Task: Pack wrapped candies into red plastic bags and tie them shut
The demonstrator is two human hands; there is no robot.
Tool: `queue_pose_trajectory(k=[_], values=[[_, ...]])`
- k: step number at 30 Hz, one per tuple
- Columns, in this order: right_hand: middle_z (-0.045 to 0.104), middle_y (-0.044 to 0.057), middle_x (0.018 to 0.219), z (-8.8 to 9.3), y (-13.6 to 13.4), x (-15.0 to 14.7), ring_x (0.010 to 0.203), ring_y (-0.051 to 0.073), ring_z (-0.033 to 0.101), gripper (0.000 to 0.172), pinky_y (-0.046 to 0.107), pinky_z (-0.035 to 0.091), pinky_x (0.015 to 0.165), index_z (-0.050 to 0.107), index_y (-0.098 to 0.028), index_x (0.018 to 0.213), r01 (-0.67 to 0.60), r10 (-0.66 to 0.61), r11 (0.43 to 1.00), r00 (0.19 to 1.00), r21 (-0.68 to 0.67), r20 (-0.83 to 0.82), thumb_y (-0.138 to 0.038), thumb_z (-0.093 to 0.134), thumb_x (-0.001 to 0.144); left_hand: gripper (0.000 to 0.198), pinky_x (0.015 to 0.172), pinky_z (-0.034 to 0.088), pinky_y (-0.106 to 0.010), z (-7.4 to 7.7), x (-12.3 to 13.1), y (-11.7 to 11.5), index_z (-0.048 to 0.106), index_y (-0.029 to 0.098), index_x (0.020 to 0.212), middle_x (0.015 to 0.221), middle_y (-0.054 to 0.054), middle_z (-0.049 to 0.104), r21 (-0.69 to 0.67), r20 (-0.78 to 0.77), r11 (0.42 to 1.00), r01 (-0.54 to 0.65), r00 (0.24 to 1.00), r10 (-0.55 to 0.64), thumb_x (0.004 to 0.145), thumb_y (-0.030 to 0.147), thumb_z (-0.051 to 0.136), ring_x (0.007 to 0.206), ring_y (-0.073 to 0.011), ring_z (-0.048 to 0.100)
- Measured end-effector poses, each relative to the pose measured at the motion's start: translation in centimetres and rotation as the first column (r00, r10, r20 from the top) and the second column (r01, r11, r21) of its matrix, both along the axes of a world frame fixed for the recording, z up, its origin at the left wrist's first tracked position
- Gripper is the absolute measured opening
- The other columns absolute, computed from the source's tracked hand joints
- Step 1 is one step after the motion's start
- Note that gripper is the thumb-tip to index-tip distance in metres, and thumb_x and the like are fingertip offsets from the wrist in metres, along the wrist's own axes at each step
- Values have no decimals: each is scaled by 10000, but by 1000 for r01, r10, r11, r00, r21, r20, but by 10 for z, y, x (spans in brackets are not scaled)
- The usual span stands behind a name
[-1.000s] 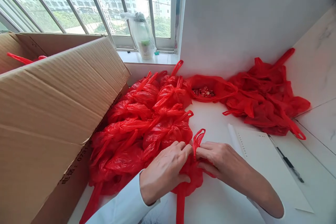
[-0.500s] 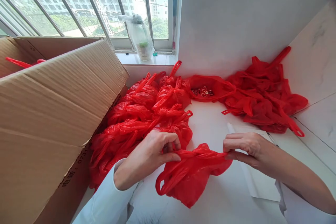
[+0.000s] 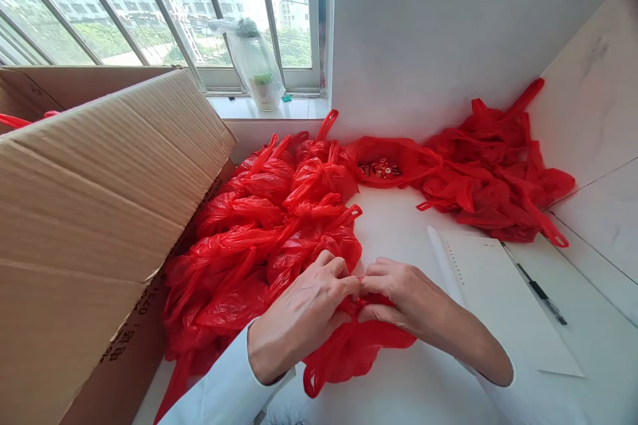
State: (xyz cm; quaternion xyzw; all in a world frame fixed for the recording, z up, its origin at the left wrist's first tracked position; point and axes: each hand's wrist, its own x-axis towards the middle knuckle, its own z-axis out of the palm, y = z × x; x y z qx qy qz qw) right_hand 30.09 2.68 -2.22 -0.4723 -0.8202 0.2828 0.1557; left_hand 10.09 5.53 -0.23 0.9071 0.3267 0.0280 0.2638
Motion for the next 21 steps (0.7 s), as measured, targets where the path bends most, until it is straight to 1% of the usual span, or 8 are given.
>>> queue_pose_trajectory(k=[2, 4, 8, 12, 15, 17, 19, 21], values=[[628, 2, 798, -2, 0, 0, 767, 152, 555, 213, 256, 426, 685, 691, -232, 837, -16, 16, 1000, 1000, 12, -24, -355, 552, 942, 154, 771, 373, -310, 2, 3, 2, 522, 199, 781, 881, 8, 506, -1, -2, 1000, 4, 1000, -4, 857, 74, 569, 890, -181, 446], [609, -7, 756, 2, 1, 4, 691, 126, 534, 251, 237, 409, 634, 686, -218, 777, 32, -34, 999, 994, -19, -101, -337, 544, 947, 199, 744, 364, -296, 6, 2, 6, 485, 190, 728, 849, 16, 500, -2, 8, 1000, -3, 1000, 3, 872, 72, 554, 875, -174, 439], [620, -16, 714, 14, 4, 23, 640, 115, 514, 275, 241, 386, 596, 674, -205, 714, 194, -208, 977, 956, -88, -207, -335, 562, 929, 240, 749, 354, -284, 16, -13, 17, 444, 182, 697, 842, 34, 505, -5, 72, 998, -60, 996, 61, 879, 77, 558, 858, -155, 430], [639, -4, 705, 20, 8, 51, 659, 145, 527, 318, 274, 384, 602, 659, -210, 690, 366, -370, 929, 916, -51, -158, -410, 546, 910, 185, 783, 363, -276, 21, -37, 28, 502, 199, 750, 882, 47, 528, -5, 105, 992, -129, 986, 129, 861, 88, 600, 887, -149, 450], [653, -7, 740, 22, 10, 61, 667, 152, 531, 307, 282, 386, 604, 665, -224, 716, 349, -356, 932, 932, -94, -64, -437, 540, 898, 146, 813, 380, -290, 22, -43, 27, 531, 224, 866, 972, 34, 519, 1, 83, 994, -114, 990, 113, 851, 205, 674, 937, -167, 444], [673, -12, 818, 23, 9, 56, 709, 156, 544, 239, 287, 406, 659, 672, -235, 788, 323, -328, 942, 944, -94, -37, -448, 596, 865, 259, 829, 397, -314, 20, -37, 19, 527, 219, 931, 1019, 7, 501, 1, 57, 995, -98, 994, 98, 807, 304, 738, 969, -194, 428], [682, -13, 905, 23, 7, 43, 774, 165, 565, 225, 288, 426, 711, 670, -243, 885, 309, -318, 945, 945, -109, -74, -456, 674, 811, 304, 849, 404, -343, 18, -25, 10, 518, 197, 931, 1022, -18, 492, 20, 52, 995, -102, 994, 101, 792, 334, 752, 979, -212, 415], [676, -15, 899, 21, 6, 28, 787, 163, 575, 246, 272, 437, 702, 664, -238, 898, 309, -330, 941, 929, -137, -166, -452, 710, 786, 220, 862, 404, -356, 15, -13, 4, 514, 186, 898, 1011, -27, 500, 42, 83, 994, -105, 991, 101, 843, 286, 701, 977, -210, 415]])
